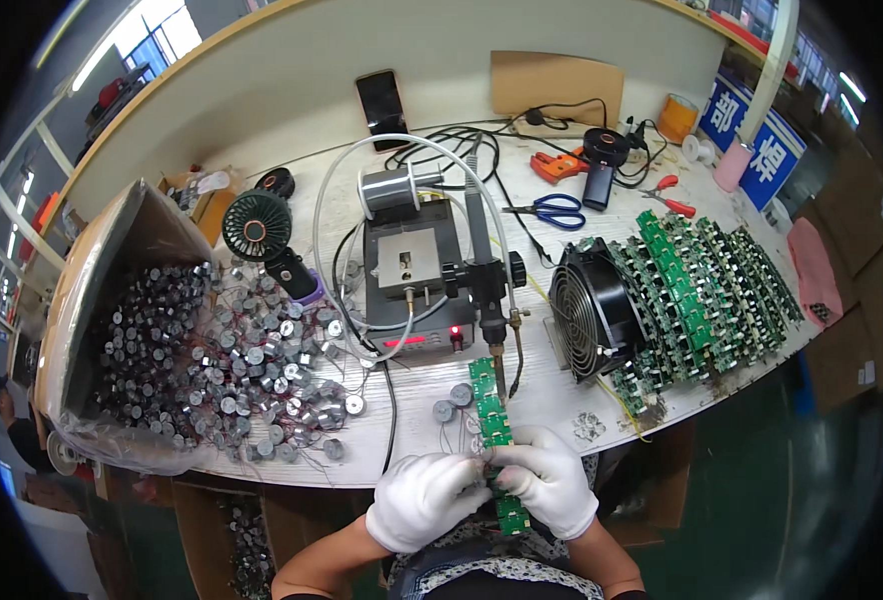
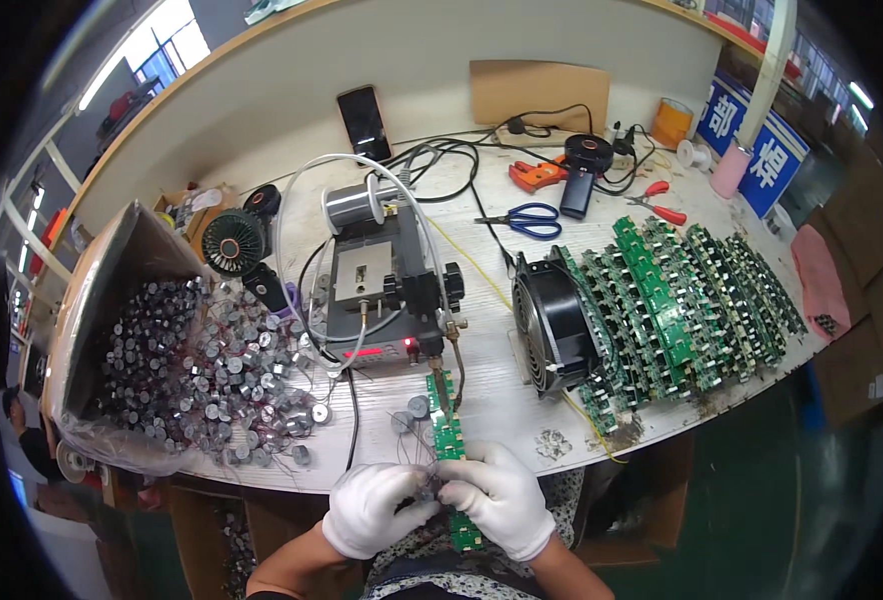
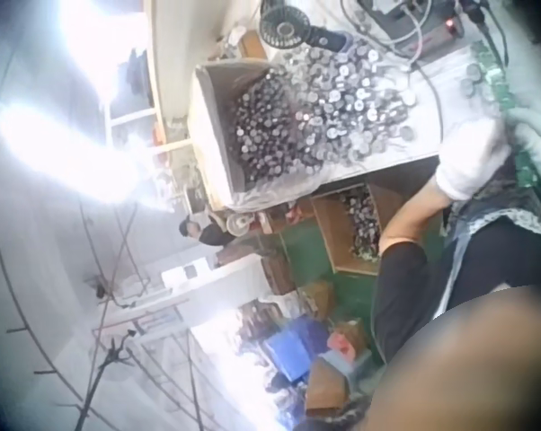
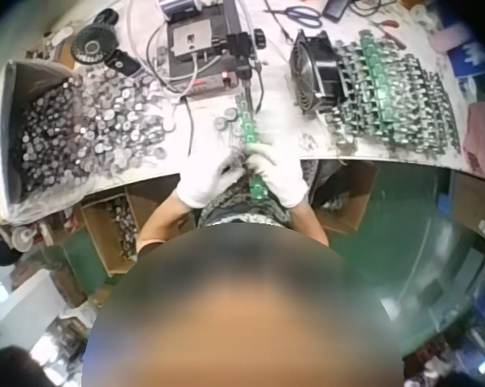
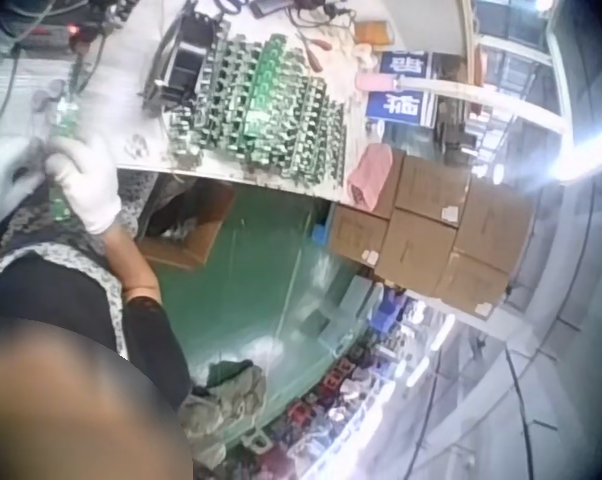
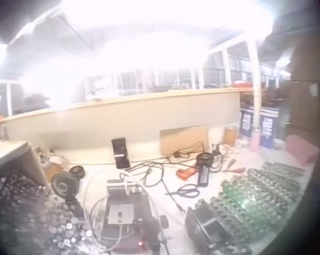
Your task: The person assembles small motors onto printed circuit boards by hand, taking motors from a box and attaching them to the PCBs.
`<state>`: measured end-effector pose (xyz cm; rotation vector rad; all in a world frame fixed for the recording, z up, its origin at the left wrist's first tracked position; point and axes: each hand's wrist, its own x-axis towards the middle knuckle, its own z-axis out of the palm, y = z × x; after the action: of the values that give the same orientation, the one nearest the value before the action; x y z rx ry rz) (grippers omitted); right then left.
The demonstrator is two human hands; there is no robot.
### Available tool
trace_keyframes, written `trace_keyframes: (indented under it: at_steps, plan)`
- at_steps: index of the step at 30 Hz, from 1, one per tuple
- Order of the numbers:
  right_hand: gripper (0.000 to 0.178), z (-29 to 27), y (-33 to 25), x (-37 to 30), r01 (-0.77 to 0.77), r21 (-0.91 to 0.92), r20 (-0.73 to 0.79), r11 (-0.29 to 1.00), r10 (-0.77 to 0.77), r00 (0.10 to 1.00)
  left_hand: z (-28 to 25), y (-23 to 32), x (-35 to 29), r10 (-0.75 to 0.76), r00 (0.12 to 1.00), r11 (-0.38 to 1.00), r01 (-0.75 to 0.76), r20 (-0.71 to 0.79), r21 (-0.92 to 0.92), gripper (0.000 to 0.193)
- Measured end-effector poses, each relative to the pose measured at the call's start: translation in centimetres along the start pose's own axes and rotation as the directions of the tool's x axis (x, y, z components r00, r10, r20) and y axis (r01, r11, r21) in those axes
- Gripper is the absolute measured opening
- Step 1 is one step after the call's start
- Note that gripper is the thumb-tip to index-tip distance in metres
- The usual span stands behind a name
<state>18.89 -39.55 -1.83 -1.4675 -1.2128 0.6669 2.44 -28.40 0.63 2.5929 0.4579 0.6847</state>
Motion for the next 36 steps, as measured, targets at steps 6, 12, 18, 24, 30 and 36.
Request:
trace_keyframes:
  at_steps: [6, 12, 18, 24, 30, 36]
  plan:
    - [0.021, 0.4, -0.6, -0.3, -0.061, -0.022, -0.078, 0.998, 0.059, 0.995, -0.3, -0.5, 0.1, 0.157, 0.983, 0.981, -0.166, 0.091, 0.104, 0.027]
    - [0.012, 0.6, -1.2, -0.2, -0.143, -0.045, -0.156, 0.989, 0.135, 0.978, -2.3, -1.7, 0.7, 0.204, 0.966, 0.957, -0.231, 0.160, 0.174, 0.024]
    - [0.011, 1.0, -1.1, 0.1, -0.025, -0.123, -0.172, 0.992, 0.003, 0.985, -2.6, -4.3, 0.8, 0.067, 0.987, 0.936, -0.112, 0.144, 0.334, 0.029]
    - [0.013, 1.0, -0.8, 0.2, -0.019, -0.158, -0.117, 0.987, 0.000, 0.993, -1.1, -2.3, 1.2, 0.084, 0.990, 0.996, -0.084, -0.116, 0.002, 0.026]
    - [0.015, 1.0, -0.8, 0.0, -0.067, -0.100, -0.163, 0.993, 0.050, 0.985, 1.0, -1.2, 1.4, 0.029, 0.999, 0.991, -0.031, -0.012, -0.129, 0.021]
    - [0.026, 0.5, -2.2, 0.2, -0.156, -0.030, -0.168, 0.987, 0.149, 0.975, 0.9, -1.2, 1.8, -0.220, 0.975, 0.887, 0.216, 0.037, -0.407, 0.013]
